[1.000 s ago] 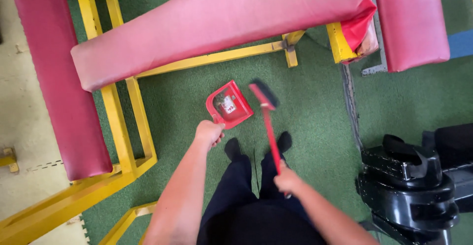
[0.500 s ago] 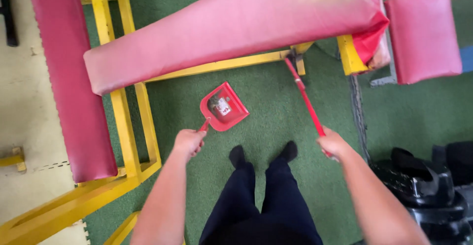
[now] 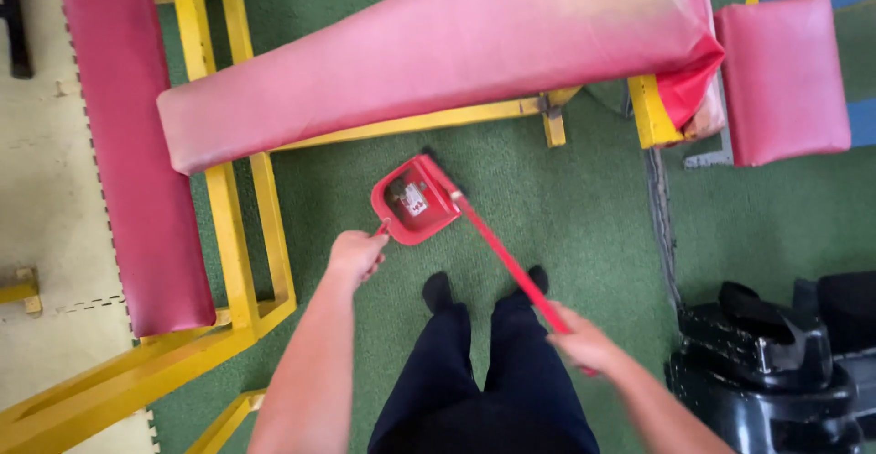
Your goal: Sweep the floor around gym machines and benches using a small broom and dustpan.
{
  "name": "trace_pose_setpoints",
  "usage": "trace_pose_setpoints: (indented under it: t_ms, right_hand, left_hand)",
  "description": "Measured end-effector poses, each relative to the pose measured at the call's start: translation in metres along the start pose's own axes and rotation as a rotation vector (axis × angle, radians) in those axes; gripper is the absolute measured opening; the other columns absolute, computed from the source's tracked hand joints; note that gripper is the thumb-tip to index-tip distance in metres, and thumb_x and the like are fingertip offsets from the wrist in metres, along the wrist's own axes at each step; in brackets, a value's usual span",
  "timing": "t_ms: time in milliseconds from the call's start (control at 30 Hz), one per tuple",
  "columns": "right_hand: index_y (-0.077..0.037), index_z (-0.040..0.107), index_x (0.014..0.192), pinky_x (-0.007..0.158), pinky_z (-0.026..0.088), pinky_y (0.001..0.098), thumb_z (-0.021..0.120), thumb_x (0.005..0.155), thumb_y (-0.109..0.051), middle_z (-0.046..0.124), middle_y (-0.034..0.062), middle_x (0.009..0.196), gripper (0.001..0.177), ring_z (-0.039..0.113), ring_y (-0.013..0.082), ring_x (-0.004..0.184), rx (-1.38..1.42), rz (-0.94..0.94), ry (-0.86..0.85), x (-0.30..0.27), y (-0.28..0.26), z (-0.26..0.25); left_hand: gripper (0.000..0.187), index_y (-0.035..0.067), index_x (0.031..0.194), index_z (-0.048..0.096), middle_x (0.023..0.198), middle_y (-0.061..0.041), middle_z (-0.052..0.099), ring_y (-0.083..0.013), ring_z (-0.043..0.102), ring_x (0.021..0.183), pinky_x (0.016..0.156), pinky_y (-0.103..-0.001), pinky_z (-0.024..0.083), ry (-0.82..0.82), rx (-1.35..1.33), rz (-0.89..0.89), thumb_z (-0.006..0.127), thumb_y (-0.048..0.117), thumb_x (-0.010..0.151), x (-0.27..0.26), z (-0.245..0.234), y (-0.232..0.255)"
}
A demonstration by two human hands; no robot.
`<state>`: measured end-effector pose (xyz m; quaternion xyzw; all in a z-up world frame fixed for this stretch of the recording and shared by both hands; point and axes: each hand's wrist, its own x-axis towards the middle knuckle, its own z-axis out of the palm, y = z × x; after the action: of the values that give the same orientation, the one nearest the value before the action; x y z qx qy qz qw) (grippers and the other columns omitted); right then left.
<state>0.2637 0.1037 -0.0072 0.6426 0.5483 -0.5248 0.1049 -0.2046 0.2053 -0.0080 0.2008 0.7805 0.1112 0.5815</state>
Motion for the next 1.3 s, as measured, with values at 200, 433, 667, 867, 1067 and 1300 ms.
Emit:
trace_pose_setpoints:
  t_ms: [200,433,667,867,1067,1300]
  right_hand:
    - [-0.030,0.022,0.163,0.050,0.051,0.0373,0.063,0.089,-0.017,0.071,0.0133,0.093,0.086,0.060,0.0213,0.053,0.046,0.318,0.081,0.026,-0.021,-0.095]
    - [-0.003,0.046,0.142,0.067,0.058,0.0445,0.065,0.083,-0.020,0.070,0.0222,0.088,0.064,0.070,0.0319,0.076,-0.218,0.279,0.140,0.169,-0.049,0.023]
    - [-0.016,0.017,0.164,0.096,0.053,0.0459,0.058,0.087,-0.013,0.064,0.0237,0.128,0.086,0.067,0.0383,0.111,-0.287,-0.038,-0.163,0.027,-0.106,0.065]
    - [-0.022,0.034,0.156,0.120,0.035,0.0330,0.072,0.085,-0.018,0.050,0.0078,0.155,0.080,0.048,0.0221,0.144,-0.025,-0.012,-0.120,-0.029,-0.067,-0.037]
    - [-0.029,0.019,0.169,0.047,0.049,0.0419,0.064,0.092,-0.016,0.075,0.0293,0.099,0.090,0.057,0.0252,0.051,-0.152,0.377,-0.025,0.066,-0.023,-0.104]
    - [-0.004,0.030,0.150,0.066,0.062,0.0415,0.056,0.085,-0.011,0.075,0.0231,0.093,0.070,0.079,0.0317,0.074,-0.296,0.174,-0.241,0.070,-0.090,0.063]
  left_hand:
    - [0.028,0.004,0.079,0.065,0.059,-0.004,0.058,-0.0126,0.047,0.041,0.036,-0.031,0.032,-0.034,-0.140,-0.027,0.070,0.028,0.094,-0.012,-0.039,-0.028]
    - [0.027,0.003,0.082,0.066,0.063,-0.005,0.062,-0.0130,0.050,0.042,0.035,-0.031,0.034,0.031,-0.175,-0.025,0.070,0.028,0.093,-0.025,-0.022,-0.025]
    - [0.035,0.000,0.072,0.064,0.059,-0.009,0.061,-0.0158,0.052,0.040,0.036,-0.032,0.039,0.050,-0.124,-0.002,0.069,0.027,0.095,-0.013,-0.015,-0.004]
    - [0.039,0.001,0.068,0.060,0.057,-0.007,0.057,-0.0150,0.048,0.040,0.035,-0.033,0.033,-0.016,-0.153,-0.046,0.070,0.027,0.096,-0.005,-0.051,-0.023]
    - [0.028,0.007,0.075,0.063,0.059,-0.003,0.058,-0.0118,0.046,0.041,0.037,-0.031,0.030,-0.051,-0.158,-0.113,0.071,0.026,0.093,-0.005,-0.050,-0.030]
    - [0.032,0.002,0.073,0.063,0.060,-0.006,0.061,-0.0138,0.050,0.041,0.036,-0.033,0.036,0.006,-0.126,-0.056,0.070,0.026,0.093,-0.016,-0.022,-0.013]
